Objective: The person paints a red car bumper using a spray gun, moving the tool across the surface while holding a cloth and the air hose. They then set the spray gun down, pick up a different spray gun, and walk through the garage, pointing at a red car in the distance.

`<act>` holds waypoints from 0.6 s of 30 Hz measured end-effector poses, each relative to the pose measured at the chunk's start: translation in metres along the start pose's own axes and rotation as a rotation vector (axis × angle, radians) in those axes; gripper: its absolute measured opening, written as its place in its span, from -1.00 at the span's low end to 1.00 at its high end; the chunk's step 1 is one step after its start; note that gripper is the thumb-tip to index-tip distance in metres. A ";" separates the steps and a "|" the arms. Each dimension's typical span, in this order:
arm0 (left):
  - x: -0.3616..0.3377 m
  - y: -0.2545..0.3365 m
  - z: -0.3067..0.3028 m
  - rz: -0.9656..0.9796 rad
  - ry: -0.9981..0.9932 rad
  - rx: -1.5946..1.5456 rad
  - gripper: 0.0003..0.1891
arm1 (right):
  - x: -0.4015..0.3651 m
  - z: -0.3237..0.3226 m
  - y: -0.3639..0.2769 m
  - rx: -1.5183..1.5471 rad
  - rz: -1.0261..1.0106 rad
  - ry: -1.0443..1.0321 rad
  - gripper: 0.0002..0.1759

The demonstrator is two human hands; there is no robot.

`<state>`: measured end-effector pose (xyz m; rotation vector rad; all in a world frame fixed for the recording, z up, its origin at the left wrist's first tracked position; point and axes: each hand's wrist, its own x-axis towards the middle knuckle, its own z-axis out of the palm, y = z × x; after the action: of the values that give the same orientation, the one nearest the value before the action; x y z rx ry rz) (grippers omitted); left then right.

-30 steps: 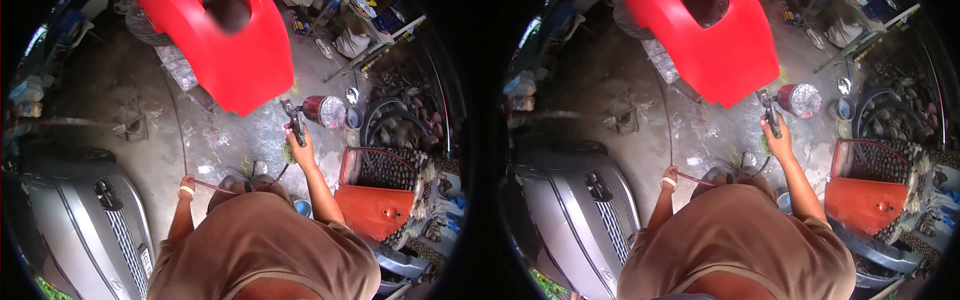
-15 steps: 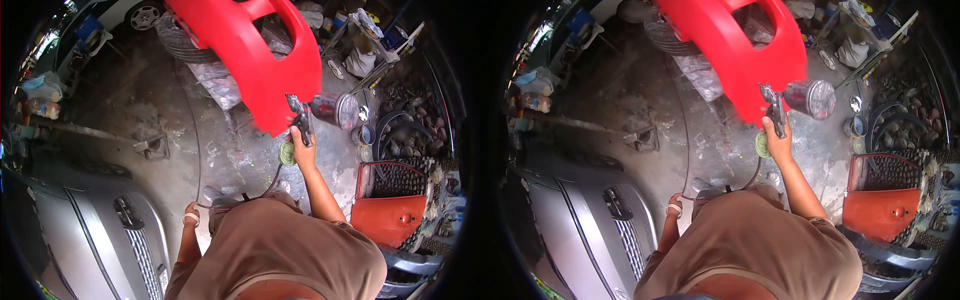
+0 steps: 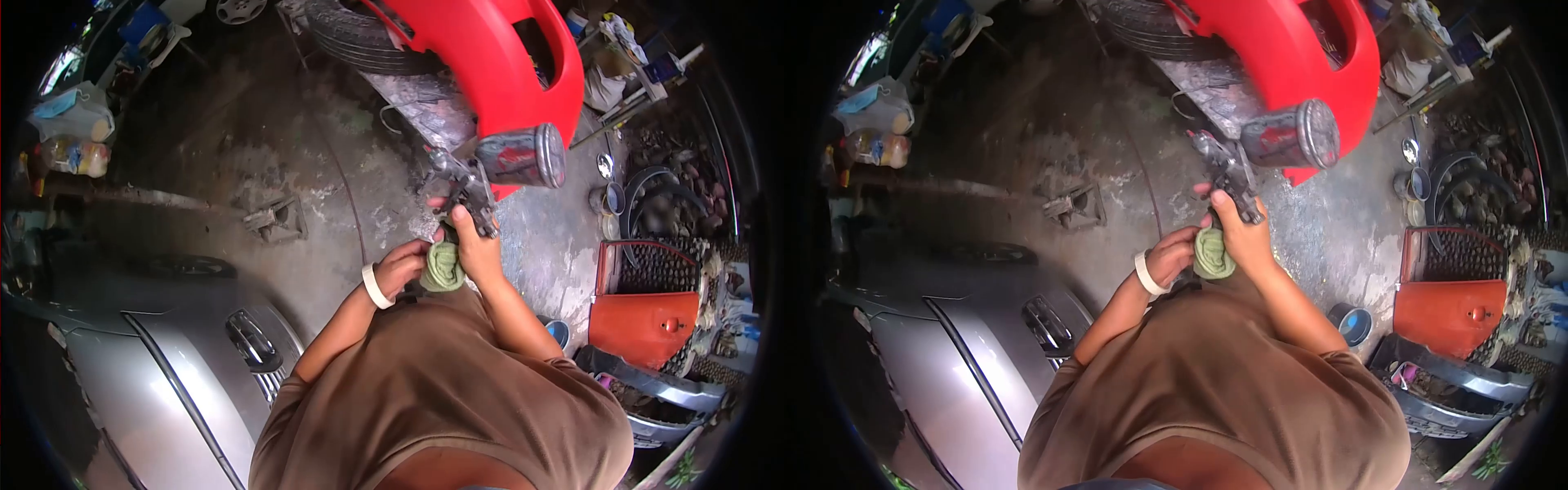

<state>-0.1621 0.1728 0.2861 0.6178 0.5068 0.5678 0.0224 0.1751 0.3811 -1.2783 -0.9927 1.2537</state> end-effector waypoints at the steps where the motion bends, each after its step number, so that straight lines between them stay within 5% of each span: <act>1: -0.002 -0.007 -0.014 0.000 -0.062 -0.023 -0.59 | 0.002 0.001 0.004 0.013 -0.006 -0.022 -0.42; 9: 0.003 0.023 -0.084 -0.096 0.023 0.011 -0.49 | 0.072 0.051 0.012 0.051 0.161 -0.155 -0.51; 12: 0.023 0.057 -0.115 0.027 0.011 -0.186 -0.42 | 0.128 0.079 0.002 0.022 0.132 -0.237 -0.67; 16: 0.046 0.125 -0.139 0.002 0.055 -0.288 -0.47 | 0.205 0.105 -0.009 0.048 0.212 -0.411 -0.58; 18: 0.057 0.156 -0.145 0.018 0.076 -0.328 -0.50 | 0.235 0.118 -0.023 0.040 0.077 -0.439 -0.37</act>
<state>-0.2584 0.3709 0.2709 0.2901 0.4673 0.6764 -0.0658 0.4233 0.3848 -1.0376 -1.2256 1.6485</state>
